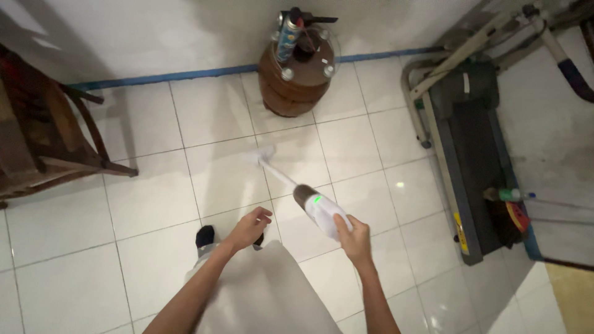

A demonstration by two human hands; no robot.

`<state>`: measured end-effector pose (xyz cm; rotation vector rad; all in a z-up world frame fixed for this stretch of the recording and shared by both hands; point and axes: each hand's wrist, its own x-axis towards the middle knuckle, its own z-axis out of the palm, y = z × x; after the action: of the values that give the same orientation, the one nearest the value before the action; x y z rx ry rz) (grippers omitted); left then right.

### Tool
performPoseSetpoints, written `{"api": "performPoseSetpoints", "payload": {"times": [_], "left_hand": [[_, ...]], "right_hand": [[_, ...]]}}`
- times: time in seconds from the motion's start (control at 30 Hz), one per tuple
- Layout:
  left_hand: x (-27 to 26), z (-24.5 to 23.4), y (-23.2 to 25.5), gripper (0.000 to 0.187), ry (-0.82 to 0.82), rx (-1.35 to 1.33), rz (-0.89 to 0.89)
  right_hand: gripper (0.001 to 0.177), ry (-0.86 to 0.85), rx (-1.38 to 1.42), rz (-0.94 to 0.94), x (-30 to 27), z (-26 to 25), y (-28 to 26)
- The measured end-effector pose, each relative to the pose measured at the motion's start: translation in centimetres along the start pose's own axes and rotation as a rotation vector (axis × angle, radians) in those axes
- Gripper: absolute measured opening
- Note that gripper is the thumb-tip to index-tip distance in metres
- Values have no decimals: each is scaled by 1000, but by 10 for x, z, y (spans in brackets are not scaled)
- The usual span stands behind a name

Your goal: The person cleans the tiled floor by moving a vacuum cleaner back and forth across the room.

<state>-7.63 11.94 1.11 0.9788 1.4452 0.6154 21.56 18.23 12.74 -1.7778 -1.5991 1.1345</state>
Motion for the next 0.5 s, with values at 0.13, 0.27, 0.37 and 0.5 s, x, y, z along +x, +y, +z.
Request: {"api": "performPoseSetpoints", "payload": {"times": [0.13, 0.27, 0.37, 0.5], "left_hand": [[3, 0, -3, 34, 26, 5, 14], [4, 1, 2, 33, 61, -2, 23], [4, -12, 2, 33, 86, -8, 18], [1, -34, -3, 33, 127, -39, 25]], "right_hand": [[45, -52, 137, 83, 53, 65, 37], [46, -113, 135, 107, 75, 115, 24], [49, -133, 95, 182, 69, 109, -11], [41, -88, 29, 67, 54, 75, -54]]}}
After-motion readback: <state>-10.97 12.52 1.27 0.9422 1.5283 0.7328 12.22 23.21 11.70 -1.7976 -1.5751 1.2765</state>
